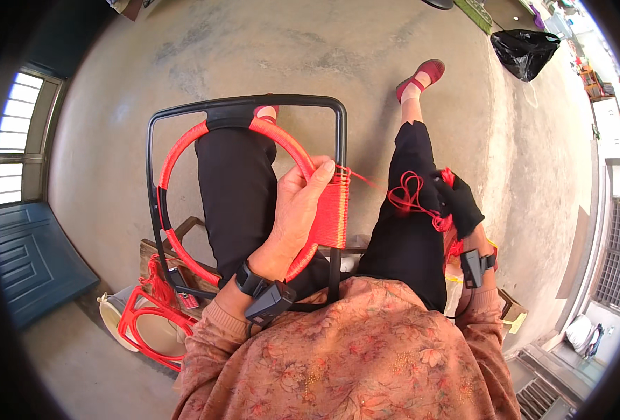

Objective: Wrapping and weaving red cords onto a black chair frame.

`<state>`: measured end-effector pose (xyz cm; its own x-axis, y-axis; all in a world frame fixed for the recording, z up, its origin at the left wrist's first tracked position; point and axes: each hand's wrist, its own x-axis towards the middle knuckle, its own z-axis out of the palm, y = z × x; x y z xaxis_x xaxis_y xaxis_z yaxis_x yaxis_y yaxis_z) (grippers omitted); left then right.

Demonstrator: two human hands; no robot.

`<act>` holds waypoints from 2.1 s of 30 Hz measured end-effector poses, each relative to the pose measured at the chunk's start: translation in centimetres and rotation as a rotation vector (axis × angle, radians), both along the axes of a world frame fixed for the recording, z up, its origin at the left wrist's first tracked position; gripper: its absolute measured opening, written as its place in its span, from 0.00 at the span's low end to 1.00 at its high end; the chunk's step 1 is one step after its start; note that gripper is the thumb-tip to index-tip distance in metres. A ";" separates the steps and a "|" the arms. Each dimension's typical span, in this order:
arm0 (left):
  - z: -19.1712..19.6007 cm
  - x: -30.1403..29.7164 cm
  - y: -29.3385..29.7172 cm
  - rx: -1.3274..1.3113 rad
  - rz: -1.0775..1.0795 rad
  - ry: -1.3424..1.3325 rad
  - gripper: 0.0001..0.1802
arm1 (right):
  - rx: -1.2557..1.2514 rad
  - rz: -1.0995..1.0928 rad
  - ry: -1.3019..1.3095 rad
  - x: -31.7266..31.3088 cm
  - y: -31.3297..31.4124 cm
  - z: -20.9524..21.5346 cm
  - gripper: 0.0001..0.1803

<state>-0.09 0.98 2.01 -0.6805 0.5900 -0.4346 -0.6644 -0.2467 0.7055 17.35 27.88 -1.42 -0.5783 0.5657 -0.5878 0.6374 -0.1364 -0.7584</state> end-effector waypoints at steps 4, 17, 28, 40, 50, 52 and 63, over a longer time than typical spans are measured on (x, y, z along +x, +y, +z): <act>-0.1 0.0 -0.1 0.013 -0.037 -0.007 0.07 | -0.082 0.138 0.253 -5.7 -6.6 2.0 0.15; 0.2 0.3 0.3 0.050 -0.052 -0.083 0.06 | -0.448 0.026 0.405 -8.2 -10.8 2.7 0.14; -0.1 0.5 0.0 -0.089 -0.137 0.027 0.06 | -0.242 0.287 0.187 -10.4 -10.5 4.0 0.10; 0.6 0.6 0.3 -0.080 -0.118 -0.046 0.04 | -0.619 -0.093 0.479 -7.0 -9.5 3.7 0.15; -0.8 0.3 0.5 -0.114 -0.196 0.059 0.06 | -1.062 -0.168 0.829 -7.0 -9.5 -0.4 0.14; -0.9 0.4 0.5 -0.112 -0.210 0.061 0.06 | -1.098 -0.134 0.841 -6.8 -9.4 -0.6 0.14; 1.1 0.0 0.0 -0.049 -0.166 -0.095 0.10 | -0.242 -0.381 0.337 -2.0 0.1 0.3 0.14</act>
